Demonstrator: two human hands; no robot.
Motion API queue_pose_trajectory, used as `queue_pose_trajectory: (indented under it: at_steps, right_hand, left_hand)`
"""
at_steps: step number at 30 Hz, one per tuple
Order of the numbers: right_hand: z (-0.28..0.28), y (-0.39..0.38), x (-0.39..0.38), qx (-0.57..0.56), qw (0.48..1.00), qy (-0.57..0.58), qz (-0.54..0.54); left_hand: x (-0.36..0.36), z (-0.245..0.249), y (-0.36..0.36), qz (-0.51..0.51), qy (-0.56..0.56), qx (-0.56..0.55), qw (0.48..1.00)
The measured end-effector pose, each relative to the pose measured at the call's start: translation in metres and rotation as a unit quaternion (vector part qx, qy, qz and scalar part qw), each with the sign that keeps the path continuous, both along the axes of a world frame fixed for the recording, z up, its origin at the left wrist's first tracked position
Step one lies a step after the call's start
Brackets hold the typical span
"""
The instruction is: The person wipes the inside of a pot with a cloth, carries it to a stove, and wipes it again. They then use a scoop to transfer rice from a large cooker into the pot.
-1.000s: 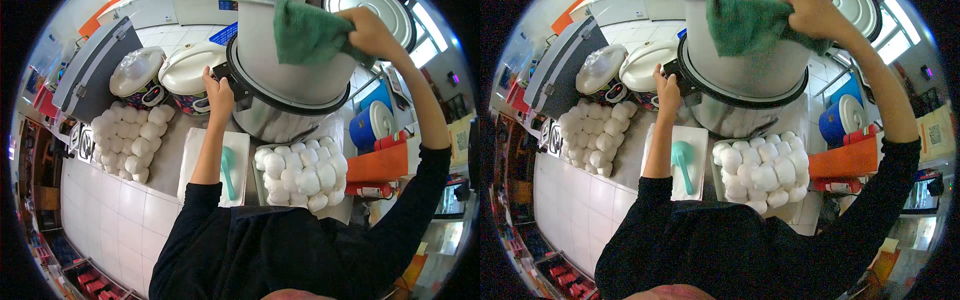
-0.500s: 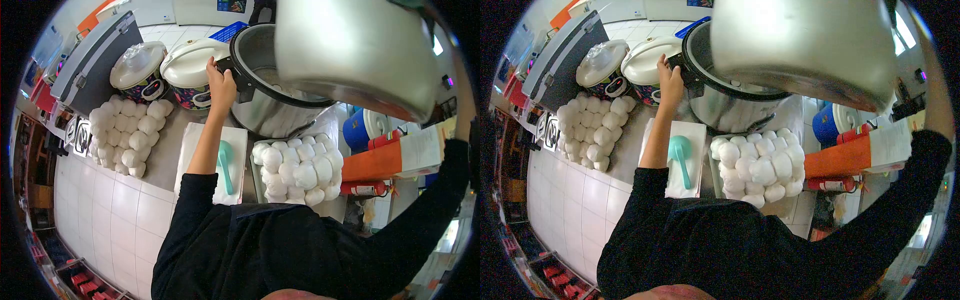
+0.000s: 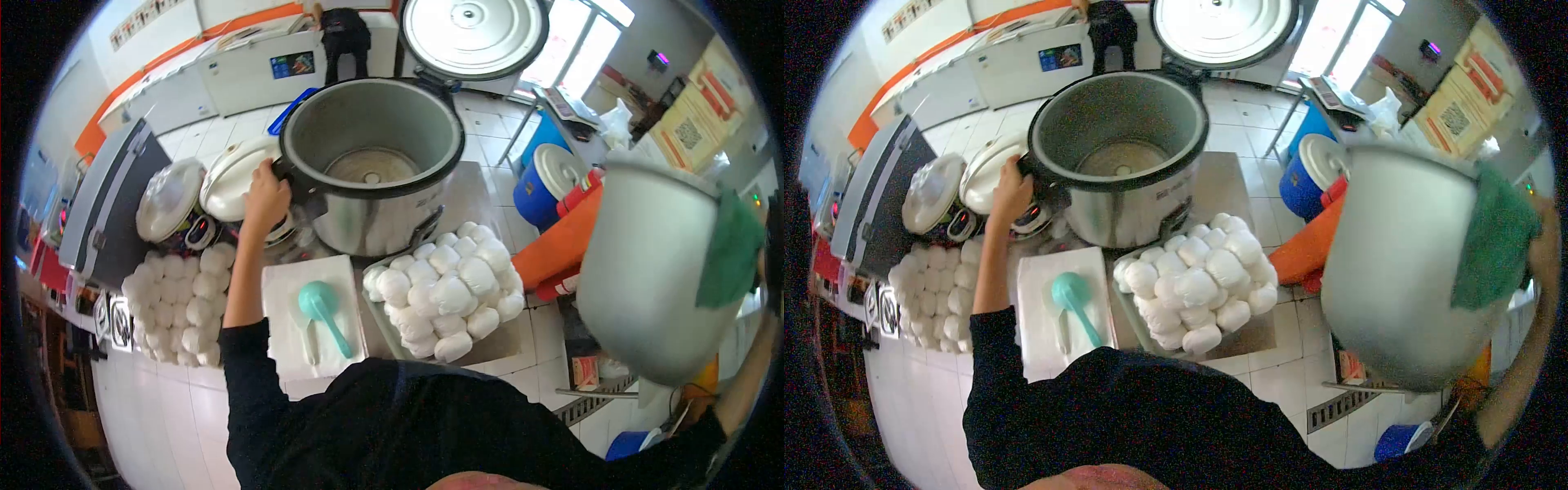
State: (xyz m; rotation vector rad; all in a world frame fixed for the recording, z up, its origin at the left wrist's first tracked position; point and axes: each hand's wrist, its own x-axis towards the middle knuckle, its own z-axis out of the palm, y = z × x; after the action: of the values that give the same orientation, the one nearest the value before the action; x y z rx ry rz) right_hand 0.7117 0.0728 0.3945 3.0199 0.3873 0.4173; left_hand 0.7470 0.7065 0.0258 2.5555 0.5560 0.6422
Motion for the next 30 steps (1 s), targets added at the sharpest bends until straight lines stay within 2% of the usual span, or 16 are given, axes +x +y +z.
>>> queue_pose_trajectory:
  at_steps: [1,2,3,4,6,8,10,11,13,14,16,18,19,20,25,30]
  right_hand:
    - [-0.018,0.008,-0.018,0.013,0.999,0.034,0.008]
    - [-0.073,-0.121,-0.005,-0.047,0.929,-0.353,0.1]
    - [-0.097,-0.134,-0.021,-0.051,0.931,-0.35,0.093]
    - [-0.114,-0.145,-0.035,-0.09,0.958,-0.273,0.016]
    - [-0.143,-0.156,-0.061,-0.159,0.972,-0.108,-0.133]
    - [-0.174,-0.155,-0.083,-0.083,0.978,0.076,-0.174]
    - [-0.224,-0.178,-0.114,-0.182,0.955,0.046,-0.231]
    - [-0.249,-0.186,-0.127,-0.186,0.953,0.045,-0.233]
    - [-0.295,-0.194,-0.151,-0.163,0.949,0.066,-0.263]
    - [-0.314,-0.192,-0.168,-0.158,0.943,0.078,-0.284]
    - [-0.353,-0.18,-0.206,-0.142,0.926,0.094,-0.338]
    - [-0.387,-0.163,-0.24,-0.122,0.912,0.119,-0.374]
    - [-0.404,-0.152,-0.255,-0.107,0.907,0.131,-0.385]
    - [-0.421,-0.142,-0.269,-0.091,0.904,0.143,-0.393]
    - [-0.485,-0.079,-0.318,0.004,0.894,0.172,-0.414]
    - [-0.502,-0.042,-0.373,0.066,0.879,0.172,-0.439]
  left_hand:
    - [0.003,-0.004,0.007,-0.014,0.019,0.006,1.0]
    - [0.004,0.003,0.006,-0.008,0.048,0.004,0.999]
    - [0.002,0.008,0.005,0.004,0.063,0.026,0.998]
    - [0.004,0.016,0.003,0.016,0.076,0.049,0.996]
    - [0.011,0.039,-0.013,0.065,0.073,0.11,0.989]
    - [0.012,0.059,-0.034,0.056,0.004,0.135,0.989]
    - [0.009,0.061,-0.034,0.023,-0.105,0.151,0.983]
    - [-0.004,0.067,-0.048,0.021,-0.143,0.12,0.982]
    - [-0.027,0.042,-0.05,0.063,-0.22,0.151,0.962]
    - [-0.046,0.028,-0.059,0.106,-0.213,0.101,0.966]
    - [-0.083,-0.029,-0.063,0.158,-0.116,0.14,0.971]
    - [-0.122,-0.086,-0.085,0.204,0.081,-0.015,0.975]
    - [-0.139,-0.112,-0.094,0.21,0.199,-0.102,0.952]
    - [-0.149,-0.127,-0.109,0.219,0.267,-0.172,0.922]
    - [-0.16,-0.164,-0.138,0.134,0.254,-0.136,0.948]
    - [-0.16,-0.188,-0.128,0.092,0.216,-0.15,0.96]
